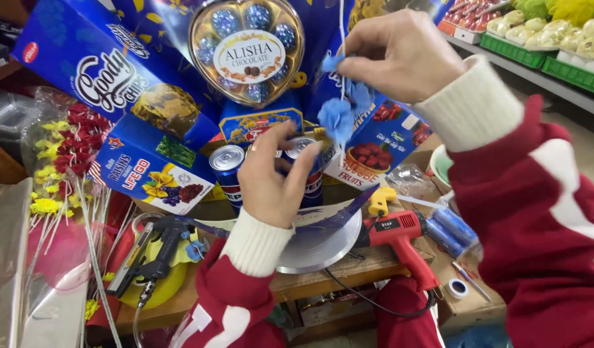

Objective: Decorating a gift basket containing snacks and drinks by attaching artificial flowers using a hot glue gun and pliers.

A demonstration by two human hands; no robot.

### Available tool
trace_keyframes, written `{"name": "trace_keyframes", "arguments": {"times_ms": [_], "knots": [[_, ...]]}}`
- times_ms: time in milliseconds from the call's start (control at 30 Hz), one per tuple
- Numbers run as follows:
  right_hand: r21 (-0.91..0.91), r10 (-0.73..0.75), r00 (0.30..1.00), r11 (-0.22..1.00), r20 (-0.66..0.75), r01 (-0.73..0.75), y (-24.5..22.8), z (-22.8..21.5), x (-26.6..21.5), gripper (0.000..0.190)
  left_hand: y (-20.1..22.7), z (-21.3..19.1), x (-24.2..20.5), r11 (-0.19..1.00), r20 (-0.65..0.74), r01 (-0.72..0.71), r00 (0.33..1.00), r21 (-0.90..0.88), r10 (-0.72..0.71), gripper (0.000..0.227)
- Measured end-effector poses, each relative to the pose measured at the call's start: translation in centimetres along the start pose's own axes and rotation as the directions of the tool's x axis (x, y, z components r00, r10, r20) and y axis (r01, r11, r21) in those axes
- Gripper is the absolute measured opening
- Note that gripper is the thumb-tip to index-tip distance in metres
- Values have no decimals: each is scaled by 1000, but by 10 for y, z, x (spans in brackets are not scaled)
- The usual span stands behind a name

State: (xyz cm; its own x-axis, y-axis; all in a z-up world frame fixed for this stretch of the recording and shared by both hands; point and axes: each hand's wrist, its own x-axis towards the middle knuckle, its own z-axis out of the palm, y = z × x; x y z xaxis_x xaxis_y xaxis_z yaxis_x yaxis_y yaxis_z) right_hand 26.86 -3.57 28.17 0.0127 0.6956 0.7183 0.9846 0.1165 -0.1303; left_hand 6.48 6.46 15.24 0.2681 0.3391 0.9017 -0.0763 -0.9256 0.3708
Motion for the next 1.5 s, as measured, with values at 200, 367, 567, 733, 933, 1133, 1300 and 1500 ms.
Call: {"name": "trace_keyframes", "arguments": {"times_ms": [200,367,567,733,933,1133,1300,1500], "knots": [[116,-168,946,983,277,140,-49,-10,-43,10,17,1,-3,858,374,346,906,-380,-199,25],[37,246,944,965,219,-260,9,17,-153,44,19,-36,-41,358,390,613,756,-705,-526,35],[-338,928,304,362,213,-869,120,178,-349,49,-8,-60,-100,193,257,568,614,-800,-746,19],[-257,918,384,397,101,-881,218,258,-331,67,-6,-41,-103,212,54,461,498,-861,-865,15],[-471,927,157,312,340,-825,208,273,-222,79,-16,-40,-109,181,30,459,416,-870,-909,14],[-92,971,135,155,199,-984,222,247,-252,60,-28,-48,-110,109,105,478,398,-872,-911,12],[-451,916,399,377,49,-809,258,177,-465,79,-35,-39,-110,84,105,466,364,-881,-926,22],[224,984,-126,-151,122,-963,257,73,-557,38,-33,-11,-110,60,117,431,371,-900,-921,23]]}}
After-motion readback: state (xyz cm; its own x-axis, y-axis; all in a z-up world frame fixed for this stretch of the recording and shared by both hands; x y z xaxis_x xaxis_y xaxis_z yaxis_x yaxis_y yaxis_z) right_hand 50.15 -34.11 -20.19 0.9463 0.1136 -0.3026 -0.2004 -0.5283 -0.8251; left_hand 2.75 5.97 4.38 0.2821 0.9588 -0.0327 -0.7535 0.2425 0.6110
